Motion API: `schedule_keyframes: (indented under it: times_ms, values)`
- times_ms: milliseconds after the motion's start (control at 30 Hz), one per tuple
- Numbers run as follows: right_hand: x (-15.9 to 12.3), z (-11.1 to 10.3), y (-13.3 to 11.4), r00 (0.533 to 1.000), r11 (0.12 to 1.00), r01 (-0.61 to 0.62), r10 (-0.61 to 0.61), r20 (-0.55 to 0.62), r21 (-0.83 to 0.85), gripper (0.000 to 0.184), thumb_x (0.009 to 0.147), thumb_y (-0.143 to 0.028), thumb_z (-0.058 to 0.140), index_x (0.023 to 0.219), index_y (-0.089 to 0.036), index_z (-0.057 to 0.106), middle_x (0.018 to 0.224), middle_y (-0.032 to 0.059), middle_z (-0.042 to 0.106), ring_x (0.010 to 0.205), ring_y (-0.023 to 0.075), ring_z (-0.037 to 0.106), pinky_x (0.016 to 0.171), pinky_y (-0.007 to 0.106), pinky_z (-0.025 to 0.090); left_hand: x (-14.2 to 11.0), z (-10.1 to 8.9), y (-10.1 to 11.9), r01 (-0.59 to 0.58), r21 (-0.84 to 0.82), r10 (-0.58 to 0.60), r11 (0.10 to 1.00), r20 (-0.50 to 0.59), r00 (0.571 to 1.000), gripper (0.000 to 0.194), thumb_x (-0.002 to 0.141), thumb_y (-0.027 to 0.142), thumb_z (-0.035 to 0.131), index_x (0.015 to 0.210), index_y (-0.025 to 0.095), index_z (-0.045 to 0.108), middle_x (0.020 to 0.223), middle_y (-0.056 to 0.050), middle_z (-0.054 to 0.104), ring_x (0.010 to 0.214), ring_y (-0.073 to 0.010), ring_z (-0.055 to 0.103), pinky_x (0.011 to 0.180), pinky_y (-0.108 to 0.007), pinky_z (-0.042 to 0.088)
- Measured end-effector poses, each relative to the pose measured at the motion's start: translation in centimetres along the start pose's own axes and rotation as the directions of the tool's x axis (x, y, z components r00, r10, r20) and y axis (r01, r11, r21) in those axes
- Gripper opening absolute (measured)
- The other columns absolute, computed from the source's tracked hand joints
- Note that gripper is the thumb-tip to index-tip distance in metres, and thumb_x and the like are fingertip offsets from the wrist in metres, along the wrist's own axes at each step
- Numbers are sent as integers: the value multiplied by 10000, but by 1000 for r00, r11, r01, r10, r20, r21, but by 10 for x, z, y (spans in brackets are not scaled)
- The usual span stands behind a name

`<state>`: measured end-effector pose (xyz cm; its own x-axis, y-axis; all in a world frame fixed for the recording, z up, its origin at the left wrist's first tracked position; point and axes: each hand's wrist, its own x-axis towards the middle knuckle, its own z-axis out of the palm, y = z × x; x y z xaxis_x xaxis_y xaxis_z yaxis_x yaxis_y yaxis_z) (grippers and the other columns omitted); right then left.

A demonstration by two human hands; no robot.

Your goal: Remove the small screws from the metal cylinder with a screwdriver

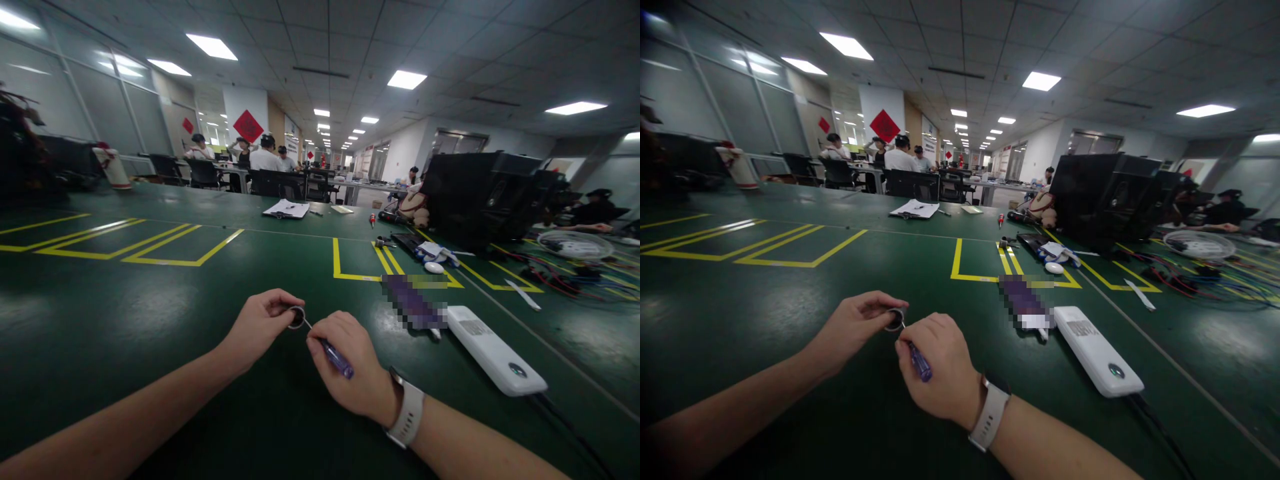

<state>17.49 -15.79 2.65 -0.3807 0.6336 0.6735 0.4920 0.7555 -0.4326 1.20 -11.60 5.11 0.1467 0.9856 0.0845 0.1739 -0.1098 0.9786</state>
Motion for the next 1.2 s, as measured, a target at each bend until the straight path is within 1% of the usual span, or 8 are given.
schedule_keyframes:
  times_ms: [200,367,533,633,733,933,1100,1200]
  values:
    - [-1,-1,1,999,999,-30,31,-24,11,86,845,-149,473,856,-189,549,793,36,607,753,166,540,718,325,420,14,-9,-11,-75,38,77,996,-65,995,206,627,219,634,819,145,647,798,-46,706,777,-202,665,726,-322,530]
    - [3,5,13,984,986,-158,161,80,-50,115,852,-137,479,864,-192,579,840,43,635,791,175,560,705,319,451,41,-29,-36,-176,293,215,940,-105,971,240,674,284,602,878,165,645,833,-55,703,767,-216,666,697,-324,520]
    - [2,9,24,961,978,-194,206,184,-82,127,837,-142,516,913,-195,603,916,62,653,850,199,595,739,348,489,52,-43,-42,-142,697,290,703,-98,952,265,753,321,501,934,193,646,910,-66,690,807,-245,647,686,-340,488]
    - [1,8,22,957,983,-149,171,235,-108,147,837,-143,517,947,-191,603,943,68,653,886,202,593,780,358,489,52,-44,-40,-106,827,277,553,-61,959,275,774,275,449,960,195,635,981,-79,674,871,-262,628,694,-342,470]
    - [2,7,19,946,982,-89,136,295,-168,159,835,-129,501,946,-177,604,944,77,650,892,202,586,782,351,490,53,-43,-41,-110,867,258,485,-22,966,287,787,245,422,990,203,621,1023,-78,661,901,-255,618,710,-335,463]
    - [2,5,19,936,973,-3,84,343,-229,203,795,-102,532,965,-190,597,966,71,639,908,204,581,775,331,487,56,-41,-45,-145,873,245,465,30,969,297,801,245,411,1002,238,630,1050,-53,662,936,-241,612,769,-334,458]
    - [1,3,20,930,970,34,57,363,-239,220,777,-114,557,981,-187,595,992,81,628,914,211,573,771,341,484,58,-47,-39,-309,839,220,448,232,948,374,788,304,455,1112,202,614,1203,-86,592,1134,-263,509,973,-379,363]
    - [2,4,21,925,968,52,45,377,-245,213,776,-115,558,974,-182,597,994,84,625,911,209,569,774,340,481,59,-56,-34,-361,844,186,397,312,932,425,773,284,466,1165,174,589,1190,-122,588,1109,-290,514,963,-410,362]
